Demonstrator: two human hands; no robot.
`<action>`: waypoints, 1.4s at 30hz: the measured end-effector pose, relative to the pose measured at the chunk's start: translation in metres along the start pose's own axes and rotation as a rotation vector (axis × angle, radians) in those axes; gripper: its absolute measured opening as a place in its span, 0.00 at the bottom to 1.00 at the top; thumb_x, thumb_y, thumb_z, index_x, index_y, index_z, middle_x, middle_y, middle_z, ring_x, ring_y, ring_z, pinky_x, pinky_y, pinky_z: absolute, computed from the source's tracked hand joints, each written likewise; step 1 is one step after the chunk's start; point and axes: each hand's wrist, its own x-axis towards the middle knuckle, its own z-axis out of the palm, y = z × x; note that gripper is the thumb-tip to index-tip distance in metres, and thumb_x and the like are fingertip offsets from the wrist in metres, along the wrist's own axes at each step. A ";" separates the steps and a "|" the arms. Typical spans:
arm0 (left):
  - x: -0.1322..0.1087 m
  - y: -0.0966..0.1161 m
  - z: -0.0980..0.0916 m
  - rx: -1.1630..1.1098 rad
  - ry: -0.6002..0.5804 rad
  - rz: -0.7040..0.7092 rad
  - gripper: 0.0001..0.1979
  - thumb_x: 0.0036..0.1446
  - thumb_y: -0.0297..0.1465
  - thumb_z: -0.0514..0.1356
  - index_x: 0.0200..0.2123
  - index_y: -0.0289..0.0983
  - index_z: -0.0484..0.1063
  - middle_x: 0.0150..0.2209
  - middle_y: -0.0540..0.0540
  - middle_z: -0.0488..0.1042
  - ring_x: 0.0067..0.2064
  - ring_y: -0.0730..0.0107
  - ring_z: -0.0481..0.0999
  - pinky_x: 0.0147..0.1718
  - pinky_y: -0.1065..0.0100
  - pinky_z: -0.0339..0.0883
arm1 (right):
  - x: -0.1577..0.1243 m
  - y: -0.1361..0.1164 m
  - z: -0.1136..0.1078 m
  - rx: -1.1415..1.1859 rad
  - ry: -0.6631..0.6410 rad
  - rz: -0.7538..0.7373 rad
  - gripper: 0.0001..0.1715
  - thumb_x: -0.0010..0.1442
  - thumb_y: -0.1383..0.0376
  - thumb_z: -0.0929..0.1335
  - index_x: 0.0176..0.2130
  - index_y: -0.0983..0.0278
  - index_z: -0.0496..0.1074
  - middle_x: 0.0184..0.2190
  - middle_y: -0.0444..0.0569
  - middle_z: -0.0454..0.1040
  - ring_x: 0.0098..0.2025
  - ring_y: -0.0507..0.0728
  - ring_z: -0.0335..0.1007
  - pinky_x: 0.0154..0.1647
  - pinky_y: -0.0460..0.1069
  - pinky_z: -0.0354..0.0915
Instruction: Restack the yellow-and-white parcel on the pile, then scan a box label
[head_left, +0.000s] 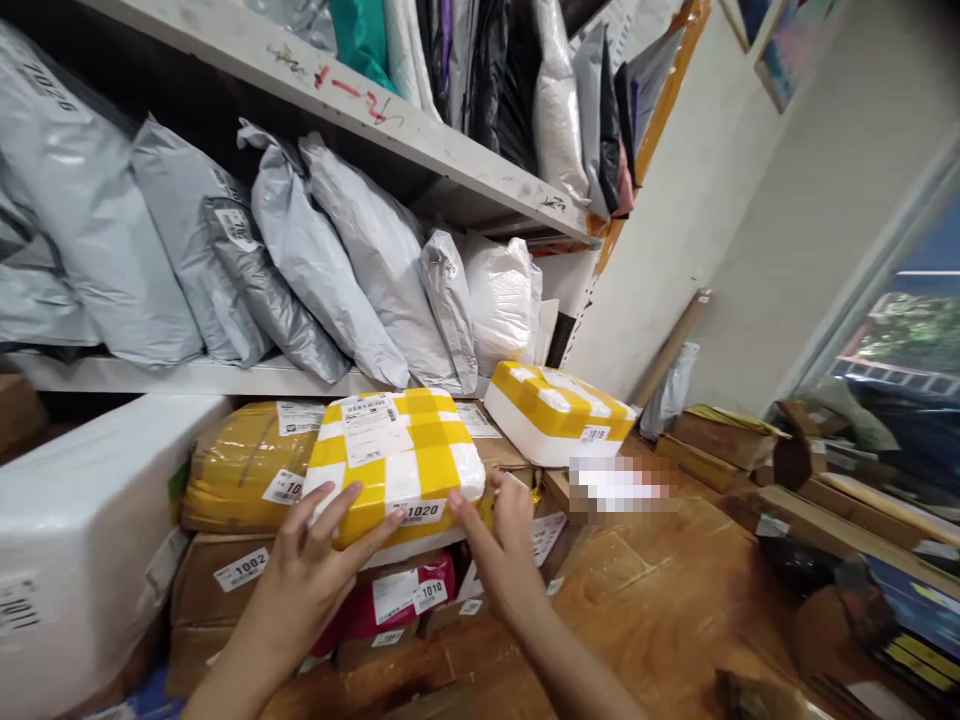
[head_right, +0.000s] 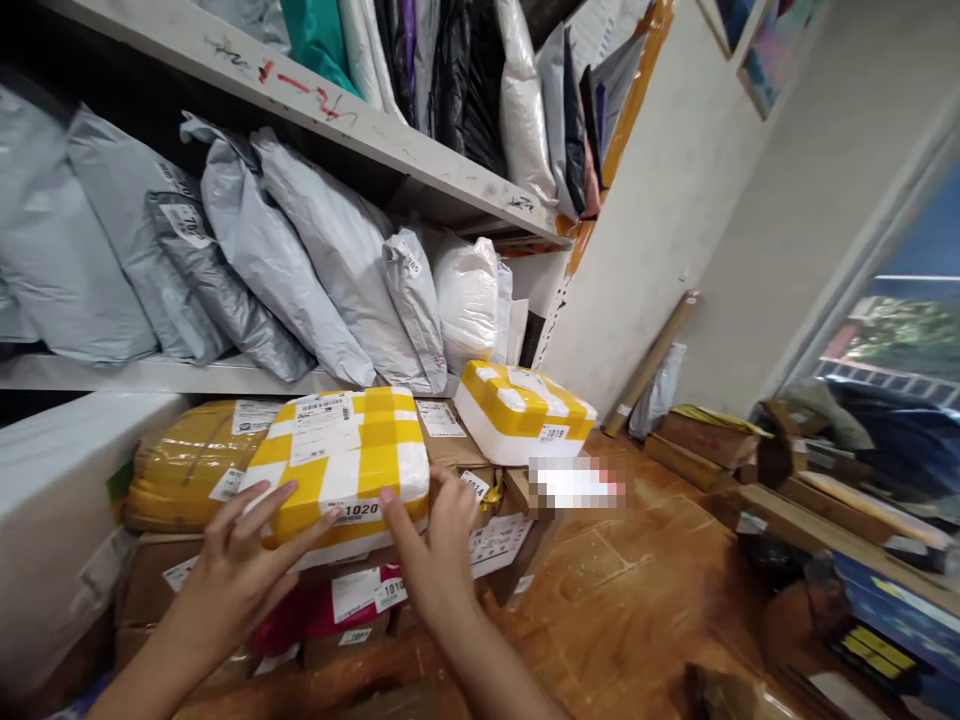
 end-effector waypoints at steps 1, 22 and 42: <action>0.001 0.000 0.000 0.010 -0.001 0.005 0.45 0.48 0.24 0.65 0.63 0.61 0.52 0.57 0.43 0.57 0.58 0.47 0.57 0.57 0.48 0.58 | 0.006 -0.005 -0.006 0.008 -0.042 -0.035 0.37 0.53 0.44 0.66 0.53 0.64 0.63 0.52 0.60 0.69 0.58 0.66 0.62 0.61 0.64 0.57; 0.045 -0.001 0.009 -0.030 -0.147 0.135 0.38 0.50 0.15 0.57 0.61 0.52 0.60 0.62 0.46 0.55 0.60 0.51 0.54 0.56 0.40 0.61 | 0.117 0.002 -0.009 -0.708 -0.635 -0.322 0.30 0.63 0.56 0.53 0.50 0.69 0.70 0.57 0.63 0.68 0.62 0.68 0.57 0.62 0.64 0.54; 0.062 -0.082 0.020 0.341 -0.417 -0.455 0.23 0.63 0.44 0.49 0.49 0.34 0.71 0.48 0.34 0.73 0.53 0.43 0.68 0.52 0.44 0.59 | 0.088 0.007 -0.009 -0.571 -0.506 -0.448 0.55 0.45 0.38 0.70 0.61 0.67 0.61 0.56 0.64 0.70 0.56 0.72 0.67 0.56 0.65 0.64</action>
